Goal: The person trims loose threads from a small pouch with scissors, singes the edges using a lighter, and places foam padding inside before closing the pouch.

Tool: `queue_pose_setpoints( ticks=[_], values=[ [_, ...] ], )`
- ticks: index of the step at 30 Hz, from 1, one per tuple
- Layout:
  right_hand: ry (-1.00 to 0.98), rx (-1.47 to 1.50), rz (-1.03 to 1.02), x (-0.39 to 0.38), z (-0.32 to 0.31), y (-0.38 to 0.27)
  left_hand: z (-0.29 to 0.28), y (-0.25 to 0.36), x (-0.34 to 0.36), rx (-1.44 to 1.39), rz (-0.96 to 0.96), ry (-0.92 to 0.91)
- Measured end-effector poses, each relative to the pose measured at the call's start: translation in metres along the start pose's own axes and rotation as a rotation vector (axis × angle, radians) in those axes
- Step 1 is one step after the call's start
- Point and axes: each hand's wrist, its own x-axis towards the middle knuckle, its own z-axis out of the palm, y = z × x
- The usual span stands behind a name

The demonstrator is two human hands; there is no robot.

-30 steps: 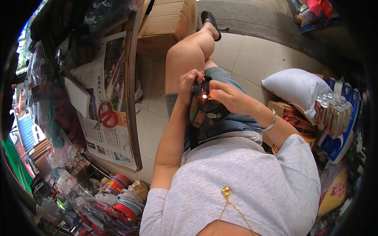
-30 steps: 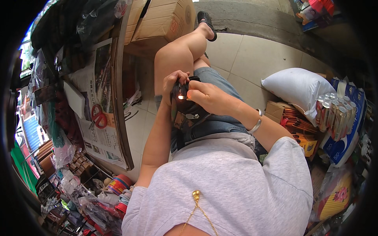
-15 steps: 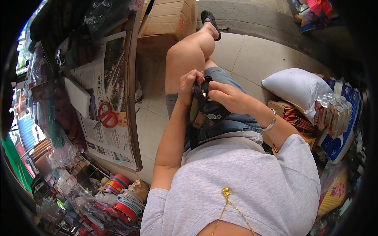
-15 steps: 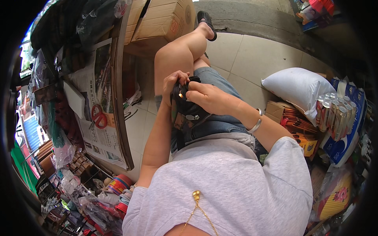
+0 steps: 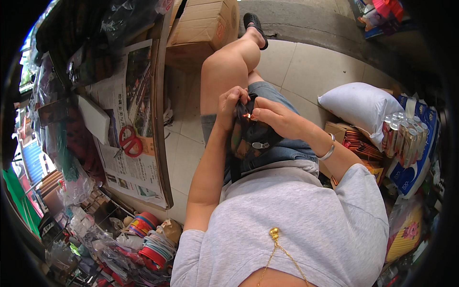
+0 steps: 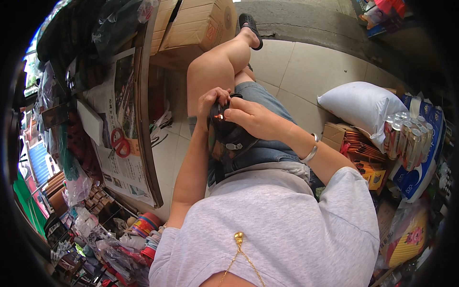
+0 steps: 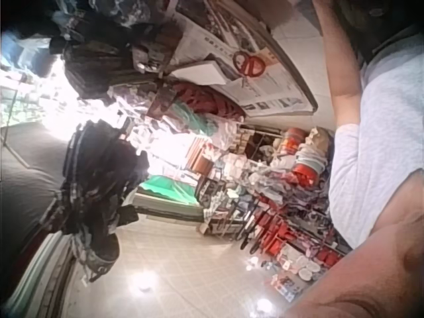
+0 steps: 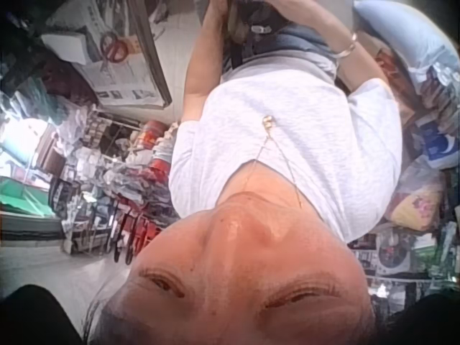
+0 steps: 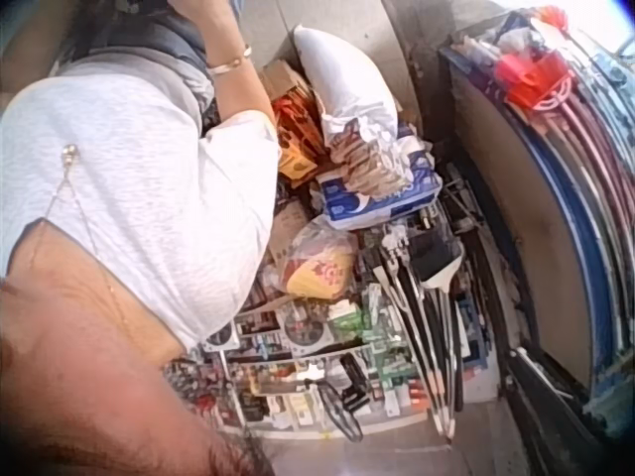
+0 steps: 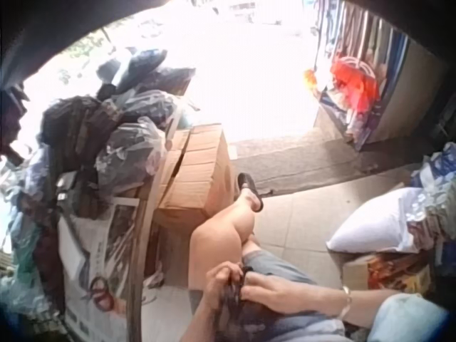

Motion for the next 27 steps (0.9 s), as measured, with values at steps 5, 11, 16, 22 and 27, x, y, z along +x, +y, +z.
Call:
queue_pose_setpoints(
  ticks=[5, 11, 16, 22, 27],
  values=[
    [0.059, 0.313, -0.025, -0.009, -0.001, 0.008, 0.009, 0.007, -0.010, -0.032, -0.045, -0.009],
    [0.156, 0.256, -0.179, -0.022, -0.020, -0.013, 0.016, 0.013, -0.019, -0.015, -0.008, -0.022],
    [0.072, -0.011, -0.171, -0.022, -0.022, -0.016, 0.020, 0.013, -0.022, -0.010, -0.002, -0.027],
    [0.030, -0.213, -0.147, -0.025, -0.022, -0.024, 0.024, 0.013, -0.024, -0.002, 0.014, -0.027],
    [0.004, -0.322, -0.052, -0.028, -0.024, -0.028, 0.025, 0.014, -0.022, 0.012, -0.020, -0.049]
  ],
)
